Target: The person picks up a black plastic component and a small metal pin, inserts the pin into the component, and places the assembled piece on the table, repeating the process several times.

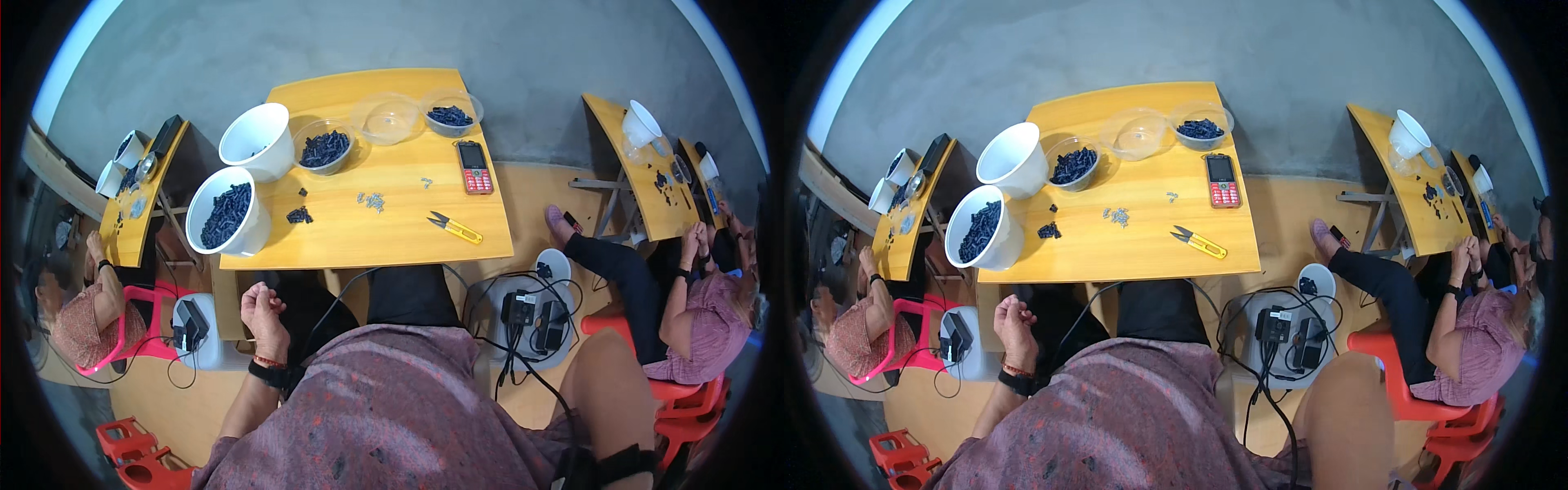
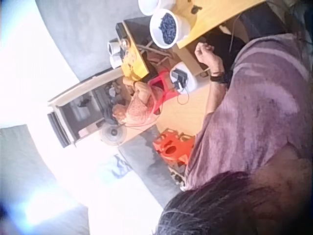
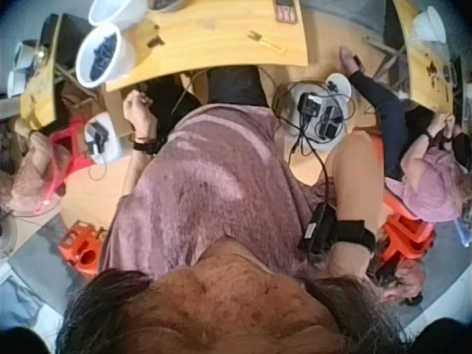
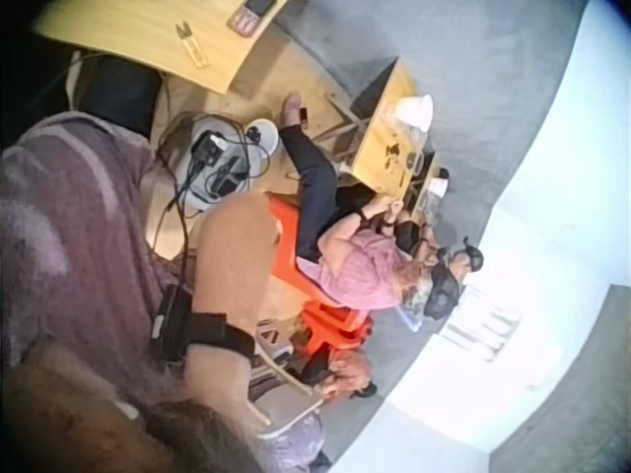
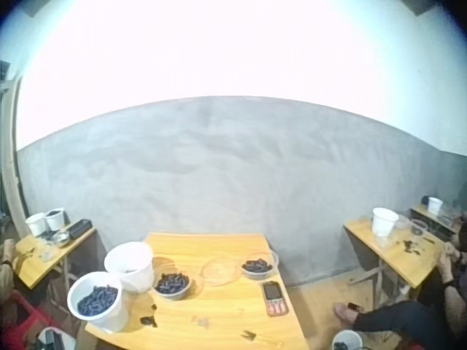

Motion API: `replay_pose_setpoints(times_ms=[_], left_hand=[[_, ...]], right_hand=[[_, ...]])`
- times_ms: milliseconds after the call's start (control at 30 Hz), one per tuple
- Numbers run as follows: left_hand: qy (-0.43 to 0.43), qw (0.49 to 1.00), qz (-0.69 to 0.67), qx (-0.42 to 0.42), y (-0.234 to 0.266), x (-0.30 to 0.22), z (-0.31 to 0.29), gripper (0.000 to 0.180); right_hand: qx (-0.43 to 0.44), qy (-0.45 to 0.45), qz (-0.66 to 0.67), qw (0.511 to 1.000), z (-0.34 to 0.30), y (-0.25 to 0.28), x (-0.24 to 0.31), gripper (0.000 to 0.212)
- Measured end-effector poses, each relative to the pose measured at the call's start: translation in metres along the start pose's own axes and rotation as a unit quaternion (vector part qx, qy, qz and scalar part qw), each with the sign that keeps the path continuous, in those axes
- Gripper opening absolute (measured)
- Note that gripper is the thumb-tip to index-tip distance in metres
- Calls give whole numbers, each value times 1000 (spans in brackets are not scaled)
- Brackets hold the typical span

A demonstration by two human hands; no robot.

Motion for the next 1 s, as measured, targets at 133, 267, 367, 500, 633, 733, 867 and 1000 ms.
replay_pose_setpoints(times_ms=[133, 267, 367, 500, 633, 733, 867, 1000], left_hand=[[-32, 996, 42, 70, -28, -19, -18, 7], [-72, 988, 74, 118, -55, -43, -31, 7], [-113, 981, 82, 131, -73, -56, -33, 9], [-121, 978, 109, 132, -80, -57, -22, 10], [-99, 978, 121, 136, -85, -48, -14, 9], [-101, 975, 143, 136, -88, -45, -7, 9], [-112, 969, 182, 122, -98, -45, -5, 10], [-96, 961, 217, 141, -105, -38, -3, 9]], right_hand=[[-5, 8, 8, 1000, -4, 13, 4, 29], [-21, 13, 17, 1000, -12, 25, 6, 30], [-37, 17, 24, 999, -20, 34, 8, 31], [-53, 28, 32, 998, -28, 46, 11, 31], [-74, 48, 44, 995, -42, 56, 13, 32], [-89, 63, 53, 993, -54, 63, 15, 32], [-103, 80, 63, 989, -63, 69, 17, 33], [-107, 89, 68, 988, -66, 79, 21, 34]])
Point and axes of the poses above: each hand's wrist, its own z-axis towards the middle knuckle, its own y-axis out of the back of the hand, x = y × z, the point moved 6 cm from there along z, towards the middle knuckle
